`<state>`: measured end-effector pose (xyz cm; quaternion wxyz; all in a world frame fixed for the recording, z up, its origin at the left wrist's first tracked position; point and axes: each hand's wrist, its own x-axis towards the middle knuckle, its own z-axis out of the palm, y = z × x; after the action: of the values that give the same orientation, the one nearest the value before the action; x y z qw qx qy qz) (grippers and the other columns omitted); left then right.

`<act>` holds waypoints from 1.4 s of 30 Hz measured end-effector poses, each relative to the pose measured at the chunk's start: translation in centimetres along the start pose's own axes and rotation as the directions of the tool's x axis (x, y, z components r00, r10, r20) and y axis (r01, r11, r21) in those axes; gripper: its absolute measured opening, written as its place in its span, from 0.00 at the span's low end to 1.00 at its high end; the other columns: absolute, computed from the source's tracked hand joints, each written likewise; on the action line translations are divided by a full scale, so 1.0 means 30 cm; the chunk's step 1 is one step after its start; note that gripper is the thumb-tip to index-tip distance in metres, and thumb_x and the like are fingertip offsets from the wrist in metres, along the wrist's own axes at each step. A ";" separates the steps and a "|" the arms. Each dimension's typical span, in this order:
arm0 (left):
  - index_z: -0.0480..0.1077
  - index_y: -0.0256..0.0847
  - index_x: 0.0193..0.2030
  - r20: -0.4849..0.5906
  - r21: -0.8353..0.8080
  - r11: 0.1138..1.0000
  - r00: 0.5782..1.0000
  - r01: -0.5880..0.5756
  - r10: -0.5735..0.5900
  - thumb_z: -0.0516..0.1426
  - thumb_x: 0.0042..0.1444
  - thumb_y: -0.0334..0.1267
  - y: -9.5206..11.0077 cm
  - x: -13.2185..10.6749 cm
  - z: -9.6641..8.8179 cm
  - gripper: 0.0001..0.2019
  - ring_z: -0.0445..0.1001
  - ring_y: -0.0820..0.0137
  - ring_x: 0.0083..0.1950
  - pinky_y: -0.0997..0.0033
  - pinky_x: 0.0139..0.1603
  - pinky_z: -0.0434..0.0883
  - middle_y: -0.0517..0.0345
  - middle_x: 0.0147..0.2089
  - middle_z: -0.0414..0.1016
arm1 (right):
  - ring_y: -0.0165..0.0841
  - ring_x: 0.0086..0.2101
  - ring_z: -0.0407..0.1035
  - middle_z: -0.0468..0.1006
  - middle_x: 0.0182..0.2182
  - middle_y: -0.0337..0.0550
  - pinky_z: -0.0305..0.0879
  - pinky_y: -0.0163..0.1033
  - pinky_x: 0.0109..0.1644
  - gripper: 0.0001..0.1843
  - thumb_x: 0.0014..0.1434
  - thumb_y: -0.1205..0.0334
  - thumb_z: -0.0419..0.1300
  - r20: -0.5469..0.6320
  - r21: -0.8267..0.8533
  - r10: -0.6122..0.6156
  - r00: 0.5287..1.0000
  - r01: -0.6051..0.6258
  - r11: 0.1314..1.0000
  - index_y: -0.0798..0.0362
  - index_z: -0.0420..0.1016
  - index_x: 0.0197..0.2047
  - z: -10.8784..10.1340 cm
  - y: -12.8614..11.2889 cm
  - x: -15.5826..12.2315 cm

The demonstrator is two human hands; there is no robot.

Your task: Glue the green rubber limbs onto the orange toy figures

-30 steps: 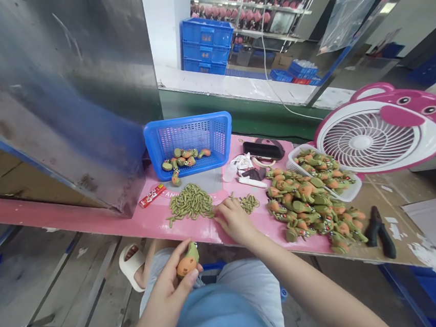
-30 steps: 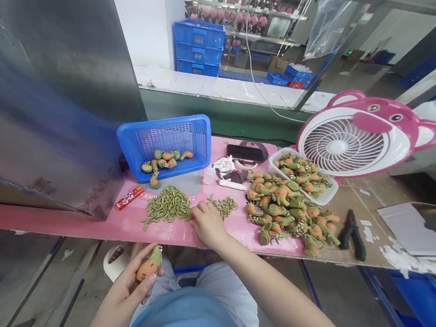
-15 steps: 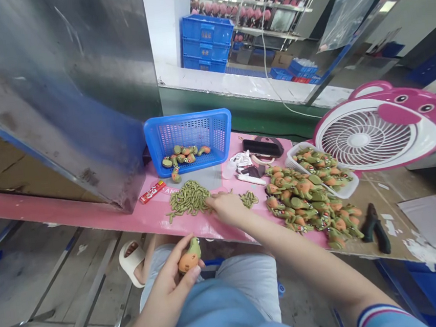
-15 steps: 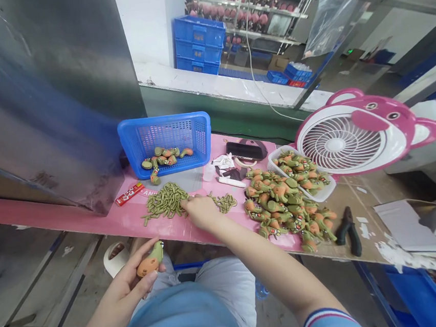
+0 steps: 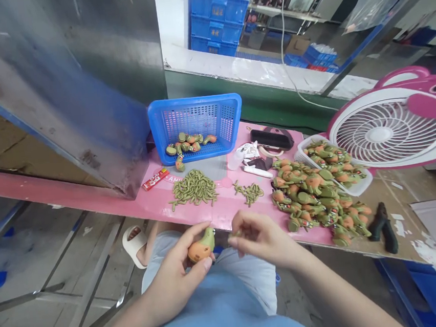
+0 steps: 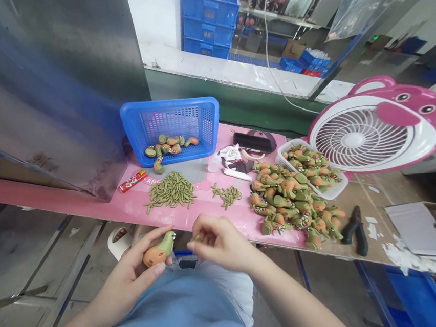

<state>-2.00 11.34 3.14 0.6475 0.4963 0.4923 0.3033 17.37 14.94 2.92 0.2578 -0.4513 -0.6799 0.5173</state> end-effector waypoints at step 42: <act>0.54 0.32 0.58 0.301 0.598 0.699 0.918 -0.392 0.257 0.46 0.52 0.29 0.078 -0.025 0.020 0.24 0.73 0.67 0.41 0.67 0.41 0.72 0.51 0.40 0.74 | 0.26 0.22 0.60 0.68 0.22 0.38 0.56 0.31 0.24 0.04 0.56 0.73 0.55 -0.200 -0.216 -0.363 0.910 0.320 0.922 0.56 0.67 0.34 0.098 -0.110 -0.151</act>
<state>-1.46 11.25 5.62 0.4166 0.7951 0.4048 0.1741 15.92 9.37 5.57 0.3821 -0.4046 -0.7565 0.3436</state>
